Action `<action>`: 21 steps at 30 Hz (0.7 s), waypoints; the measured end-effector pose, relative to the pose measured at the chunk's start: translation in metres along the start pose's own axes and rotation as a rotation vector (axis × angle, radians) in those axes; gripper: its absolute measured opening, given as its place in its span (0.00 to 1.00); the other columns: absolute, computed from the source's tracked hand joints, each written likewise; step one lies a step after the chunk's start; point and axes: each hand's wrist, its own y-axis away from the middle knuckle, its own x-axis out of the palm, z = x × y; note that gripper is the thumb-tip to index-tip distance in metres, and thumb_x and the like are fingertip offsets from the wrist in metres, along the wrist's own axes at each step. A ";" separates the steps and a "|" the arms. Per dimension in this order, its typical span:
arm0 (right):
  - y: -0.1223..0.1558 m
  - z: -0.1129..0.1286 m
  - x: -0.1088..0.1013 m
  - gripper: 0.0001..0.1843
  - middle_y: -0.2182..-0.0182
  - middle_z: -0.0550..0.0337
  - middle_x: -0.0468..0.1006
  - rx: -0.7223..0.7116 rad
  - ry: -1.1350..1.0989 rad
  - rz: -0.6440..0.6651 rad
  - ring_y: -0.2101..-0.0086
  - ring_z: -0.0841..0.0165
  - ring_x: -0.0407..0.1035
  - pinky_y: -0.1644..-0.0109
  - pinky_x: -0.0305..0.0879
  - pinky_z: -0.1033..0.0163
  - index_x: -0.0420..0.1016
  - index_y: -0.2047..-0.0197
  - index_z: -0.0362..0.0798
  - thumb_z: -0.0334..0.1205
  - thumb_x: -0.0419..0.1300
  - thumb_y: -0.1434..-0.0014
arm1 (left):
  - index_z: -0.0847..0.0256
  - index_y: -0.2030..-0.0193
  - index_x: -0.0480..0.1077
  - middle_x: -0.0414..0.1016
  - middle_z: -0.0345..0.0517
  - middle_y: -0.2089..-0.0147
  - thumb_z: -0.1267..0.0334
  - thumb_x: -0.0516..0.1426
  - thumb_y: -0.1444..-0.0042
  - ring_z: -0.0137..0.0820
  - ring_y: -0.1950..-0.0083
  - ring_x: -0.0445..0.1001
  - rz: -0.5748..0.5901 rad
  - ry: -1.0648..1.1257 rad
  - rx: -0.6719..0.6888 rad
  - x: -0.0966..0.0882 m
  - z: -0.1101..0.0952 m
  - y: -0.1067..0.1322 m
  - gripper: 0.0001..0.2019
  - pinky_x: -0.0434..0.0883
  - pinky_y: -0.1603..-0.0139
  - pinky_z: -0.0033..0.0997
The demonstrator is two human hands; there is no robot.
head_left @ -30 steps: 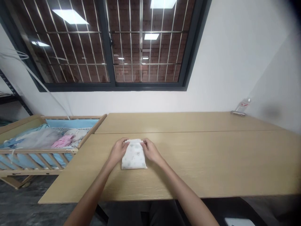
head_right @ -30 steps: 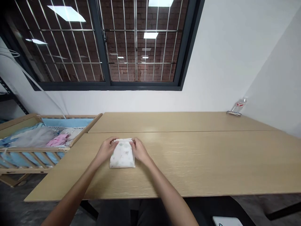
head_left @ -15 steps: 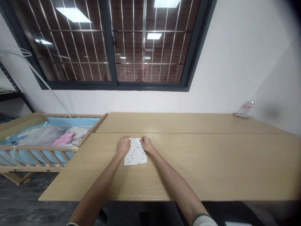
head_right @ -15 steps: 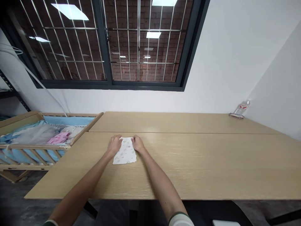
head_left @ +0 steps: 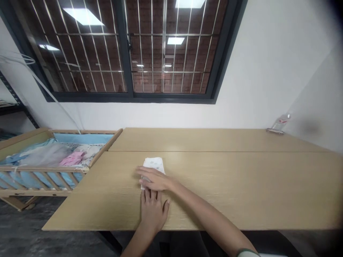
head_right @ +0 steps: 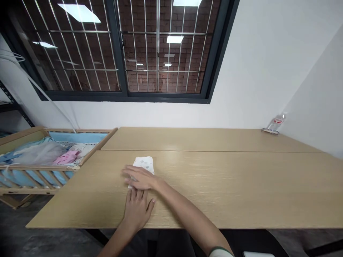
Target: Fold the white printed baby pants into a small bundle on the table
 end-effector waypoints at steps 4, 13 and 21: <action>0.006 0.004 0.018 0.28 0.26 0.59 0.51 -0.013 -0.079 0.167 0.27 0.64 0.44 0.25 0.40 0.54 0.55 0.25 0.57 0.51 0.46 0.25 | 0.62 0.40 0.75 0.75 0.62 0.39 0.45 0.51 0.34 0.60 0.34 0.66 -0.011 0.024 0.015 -0.002 0.004 0.002 0.27 0.59 0.33 0.64; 0.008 -0.050 0.016 0.30 0.25 0.61 0.46 0.199 0.034 0.220 0.26 0.64 0.36 0.24 0.32 0.48 0.51 0.25 0.60 0.56 0.44 0.26 | 0.58 0.37 0.73 0.71 0.61 0.35 0.46 0.52 0.35 0.60 0.30 0.60 -0.027 0.054 -0.022 -0.002 0.003 0.002 0.27 0.56 0.32 0.67; -0.007 -0.098 0.004 0.30 0.25 0.60 0.46 0.236 0.190 0.129 0.26 0.63 0.38 0.24 0.34 0.50 0.52 0.25 0.56 0.51 0.43 0.25 | 0.55 0.31 0.66 0.64 0.59 0.29 0.45 0.53 0.36 0.61 0.27 0.56 -0.025 0.066 -0.034 0.006 0.007 0.001 0.30 0.55 0.31 0.68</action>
